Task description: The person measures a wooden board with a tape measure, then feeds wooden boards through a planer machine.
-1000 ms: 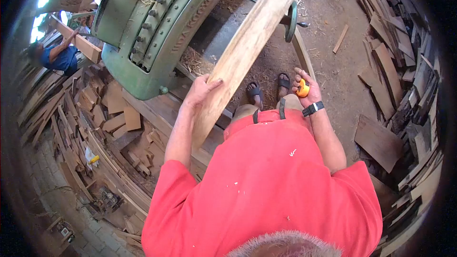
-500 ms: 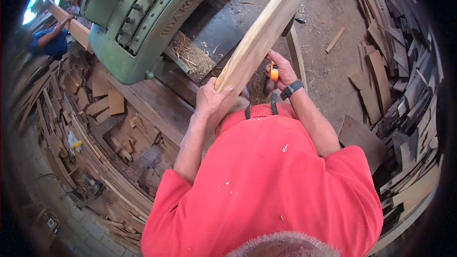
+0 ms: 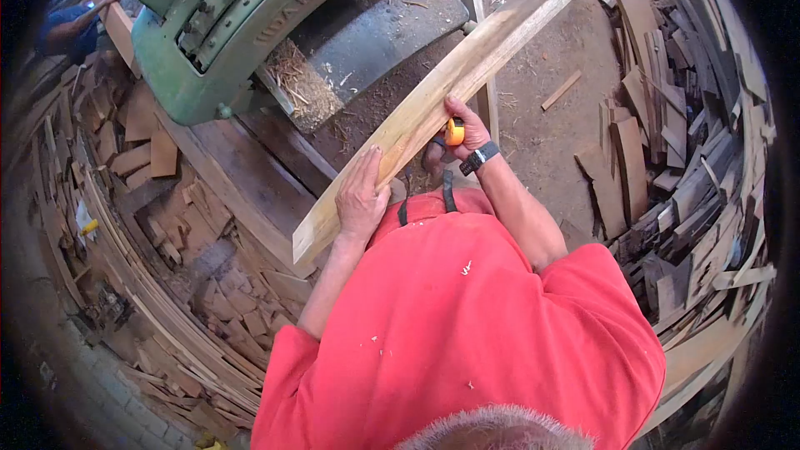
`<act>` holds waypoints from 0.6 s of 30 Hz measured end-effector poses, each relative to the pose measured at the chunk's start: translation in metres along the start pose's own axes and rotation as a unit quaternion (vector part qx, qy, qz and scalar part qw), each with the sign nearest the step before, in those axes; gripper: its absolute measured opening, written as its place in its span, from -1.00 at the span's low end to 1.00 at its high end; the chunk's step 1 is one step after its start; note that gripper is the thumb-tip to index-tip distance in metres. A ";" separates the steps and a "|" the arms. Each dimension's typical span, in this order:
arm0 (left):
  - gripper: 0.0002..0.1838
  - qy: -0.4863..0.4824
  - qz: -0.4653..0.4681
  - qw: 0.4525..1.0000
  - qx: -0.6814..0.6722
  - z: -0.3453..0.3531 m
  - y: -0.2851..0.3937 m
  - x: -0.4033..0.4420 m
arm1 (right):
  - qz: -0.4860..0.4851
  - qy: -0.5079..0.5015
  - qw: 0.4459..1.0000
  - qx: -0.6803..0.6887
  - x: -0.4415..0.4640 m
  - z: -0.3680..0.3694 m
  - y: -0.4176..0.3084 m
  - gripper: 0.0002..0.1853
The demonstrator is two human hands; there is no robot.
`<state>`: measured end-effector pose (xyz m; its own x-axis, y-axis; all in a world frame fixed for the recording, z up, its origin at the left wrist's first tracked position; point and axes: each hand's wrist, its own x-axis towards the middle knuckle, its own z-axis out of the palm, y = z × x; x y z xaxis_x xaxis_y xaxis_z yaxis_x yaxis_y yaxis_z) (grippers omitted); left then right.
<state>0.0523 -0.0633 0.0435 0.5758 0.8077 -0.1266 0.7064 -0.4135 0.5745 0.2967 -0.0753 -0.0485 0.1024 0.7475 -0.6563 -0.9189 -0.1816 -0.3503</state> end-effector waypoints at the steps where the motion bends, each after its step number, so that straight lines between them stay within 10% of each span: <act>1: -0.33 -0.012 0.004 1.000 -0.027 0.000 0.003 -0.003 | 0.011 0.012 0.999 0.042 -0.001 -0.004 -0.001 -0.54; 18: -0.21 -0.204 -0.268 0.893 -0.298 0.040 -0.105 -0.061 | 0.073 -0.036 0.997 0.006 -0.028 -0.004 0.033 -0.58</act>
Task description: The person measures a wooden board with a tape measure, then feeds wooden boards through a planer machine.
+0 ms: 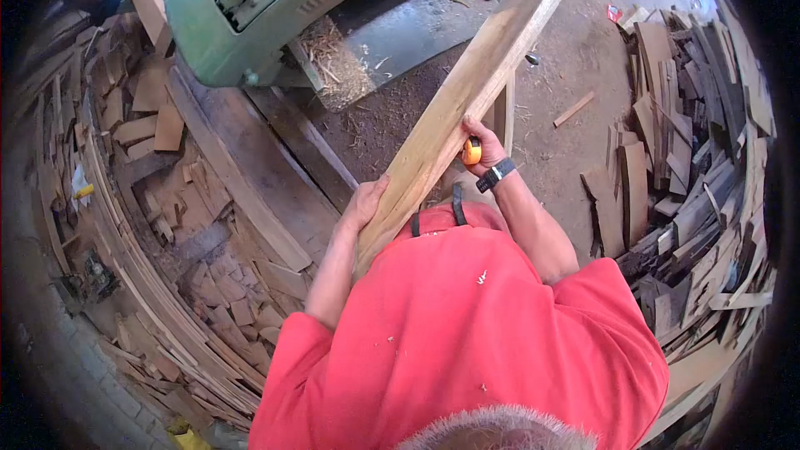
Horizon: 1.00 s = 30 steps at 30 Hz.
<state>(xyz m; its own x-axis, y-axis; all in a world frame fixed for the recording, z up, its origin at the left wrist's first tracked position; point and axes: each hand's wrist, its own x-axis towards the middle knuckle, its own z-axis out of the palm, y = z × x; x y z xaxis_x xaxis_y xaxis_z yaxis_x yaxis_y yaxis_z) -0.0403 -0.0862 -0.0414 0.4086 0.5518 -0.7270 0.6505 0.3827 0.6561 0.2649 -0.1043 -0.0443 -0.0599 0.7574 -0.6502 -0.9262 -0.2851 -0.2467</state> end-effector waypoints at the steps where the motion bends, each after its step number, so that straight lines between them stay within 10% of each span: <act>1: -0.21 0.001 0.001 1.000 -0.003 -0.001 -0.007 -0.002 | 0.012 -0.009 1.000 -0.027 0.002 0.004 0.004 -0.58; 13: -0.40 -0.044 -0.206 0.888 -0.408 -0.003 -0.073 -0.054 | 0.042 -0.005 0.934 -0.355 0.000 0.070 0.083 -0.29; 30: -0.25 0.014 -0.136 0.950 -0.282 0.019 -0.118 -0.052 | 0.037 -0.023 0.930 -0.364 -0.018 0.042 0.070 -0.33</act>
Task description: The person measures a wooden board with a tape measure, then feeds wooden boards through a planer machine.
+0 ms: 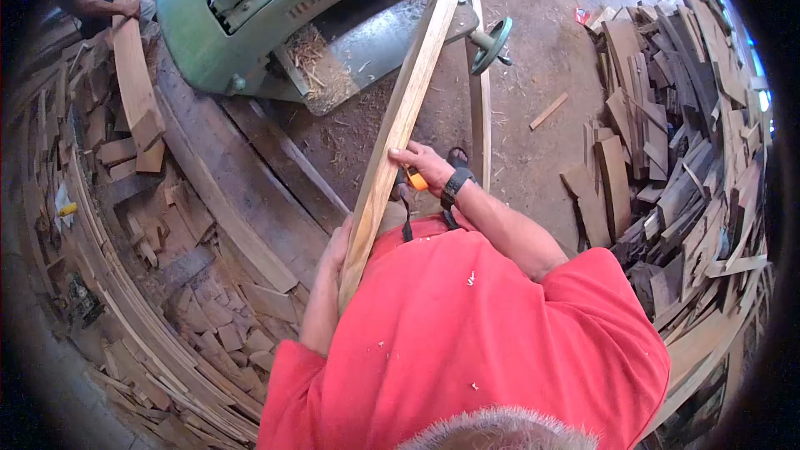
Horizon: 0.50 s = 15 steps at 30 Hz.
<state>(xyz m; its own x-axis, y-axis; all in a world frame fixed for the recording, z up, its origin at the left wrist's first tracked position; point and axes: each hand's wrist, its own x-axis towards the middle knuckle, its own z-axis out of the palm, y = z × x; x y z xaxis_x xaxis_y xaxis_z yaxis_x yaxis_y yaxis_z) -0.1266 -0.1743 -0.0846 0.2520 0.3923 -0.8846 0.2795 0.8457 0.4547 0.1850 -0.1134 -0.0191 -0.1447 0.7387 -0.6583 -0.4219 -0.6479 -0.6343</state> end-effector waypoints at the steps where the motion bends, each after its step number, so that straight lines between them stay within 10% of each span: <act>1: -0.23 0.018 0.032 0.997 0.073 0.004 0.000 -0.003 | 0.009 -0.013 0.999 0.030 0.000 -0.006 0.002 -0.35; 7: -0.21 0.129 0.209 0.924 0.292 0.054 0.020 -0.035 | 0.018 -0.103 0.988 0.115 -0.023 -0.050 -0.016 -0.42; 15: -0.27 0.168 0.215 0.899 0.343 0.106 0.080 -0.051 | -0.023 -0.064 0.988 0.140 -0.052 -0.120 -0.025 -0.58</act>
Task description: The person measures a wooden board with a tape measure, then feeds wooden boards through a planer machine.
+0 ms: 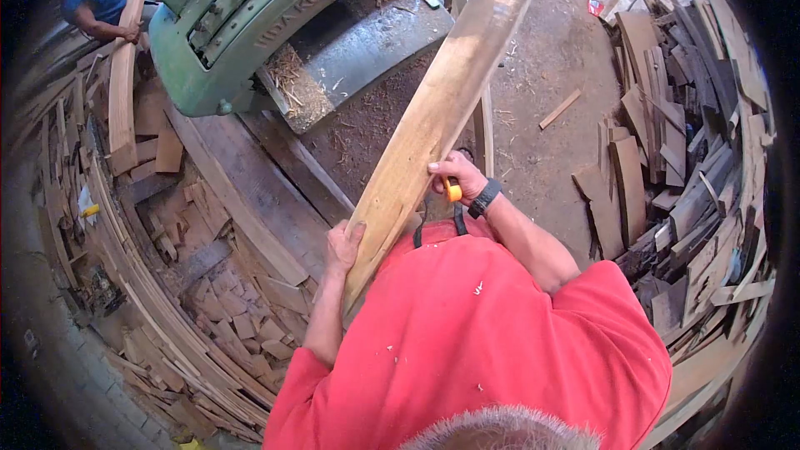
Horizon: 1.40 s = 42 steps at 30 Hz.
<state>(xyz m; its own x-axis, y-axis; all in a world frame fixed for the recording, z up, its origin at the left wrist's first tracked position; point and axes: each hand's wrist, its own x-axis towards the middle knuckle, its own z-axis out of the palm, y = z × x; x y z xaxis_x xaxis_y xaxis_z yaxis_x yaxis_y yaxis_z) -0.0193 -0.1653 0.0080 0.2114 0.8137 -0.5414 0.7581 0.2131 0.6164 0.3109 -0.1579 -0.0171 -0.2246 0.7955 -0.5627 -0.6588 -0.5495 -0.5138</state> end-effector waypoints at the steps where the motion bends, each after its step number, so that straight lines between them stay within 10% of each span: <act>1: -0.31 0.025 -0.002 1.000 0.004 -0.001 0.017 -0.003 | 0.009 0.003 1.000 0.002 -0.002 -0.003 -0.004 -0.62; 18: -0.32 0.065 -0.199 0.964 -0.167 0.084 -0.026 -0.121 | 0.168 -0.174 0.942 -0.234 0.069 0.023 0.040 -0.63; 42: -0.30 0.152 -0.102 0.947 -0.264 0.117 -0.010 -0.034 | -0.010 0.043 0.959 -0.279 0.124 0.048 0.024 -0.60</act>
<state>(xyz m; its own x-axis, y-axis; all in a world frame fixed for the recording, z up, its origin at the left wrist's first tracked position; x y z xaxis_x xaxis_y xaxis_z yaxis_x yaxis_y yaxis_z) 0.0384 -0.2587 -0.0462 -0.1539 0.8276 -0.5398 0.3326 0.5578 0.7604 0.2329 -0.0600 -0.0685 -0.1402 0.7966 -0.5880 -0.1700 -0.6045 -0.7783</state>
